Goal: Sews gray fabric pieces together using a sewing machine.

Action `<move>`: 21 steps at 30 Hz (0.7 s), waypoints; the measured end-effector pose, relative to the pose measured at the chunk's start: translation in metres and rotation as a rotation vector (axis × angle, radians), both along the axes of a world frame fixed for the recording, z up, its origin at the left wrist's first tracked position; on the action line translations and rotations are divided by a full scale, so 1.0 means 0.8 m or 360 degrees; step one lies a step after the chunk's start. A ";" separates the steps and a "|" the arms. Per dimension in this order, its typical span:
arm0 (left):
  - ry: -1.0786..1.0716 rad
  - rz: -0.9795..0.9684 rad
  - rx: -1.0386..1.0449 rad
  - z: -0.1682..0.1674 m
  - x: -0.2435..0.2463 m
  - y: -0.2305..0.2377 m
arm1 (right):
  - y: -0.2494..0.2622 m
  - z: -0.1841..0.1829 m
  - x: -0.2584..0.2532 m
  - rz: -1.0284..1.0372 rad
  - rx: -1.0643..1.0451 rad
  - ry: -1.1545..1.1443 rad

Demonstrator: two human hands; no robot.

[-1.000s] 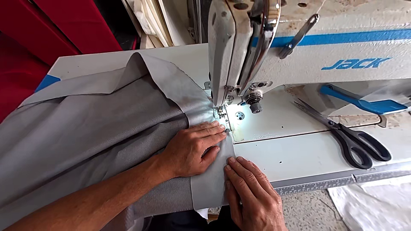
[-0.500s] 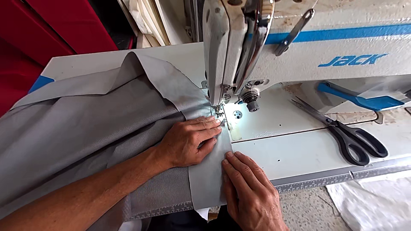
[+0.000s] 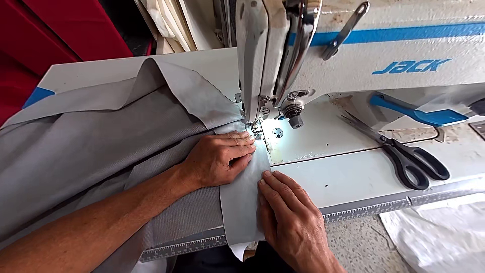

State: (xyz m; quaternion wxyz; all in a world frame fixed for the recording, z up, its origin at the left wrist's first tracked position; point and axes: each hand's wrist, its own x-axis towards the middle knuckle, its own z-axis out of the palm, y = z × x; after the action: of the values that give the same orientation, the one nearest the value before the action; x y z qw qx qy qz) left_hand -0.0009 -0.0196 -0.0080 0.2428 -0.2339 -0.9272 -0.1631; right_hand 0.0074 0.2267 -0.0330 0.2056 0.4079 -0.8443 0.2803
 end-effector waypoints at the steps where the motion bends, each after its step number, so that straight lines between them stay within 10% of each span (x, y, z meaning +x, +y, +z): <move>1: 0.0003 -0.0003 0.0004 0.000 -0.001 -0.001 | 0.000 -0.001 -0.001 0.0004 -0.0012 -0.0001; 13: 0.0094 -0.0070 0.0026 -0.001 -0.008 -0.009 | -0.001 -0.011 -0.005 0.0031 -0.0135 0.0067; 21: 0.0079 -0.0102 -0.0025 0.003 -0.010 -0.010 | 0.081 -0.037 0.105 -0.0394 -0.1035 -0.0710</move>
State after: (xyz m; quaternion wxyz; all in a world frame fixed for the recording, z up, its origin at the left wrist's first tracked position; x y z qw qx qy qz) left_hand -0.0086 -0.0274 -0.0058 0.2587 -0.2694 -0.9142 -0.1575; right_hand 0.0917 0.2912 -0.0624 0.1678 0.1464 -0.7782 0.5872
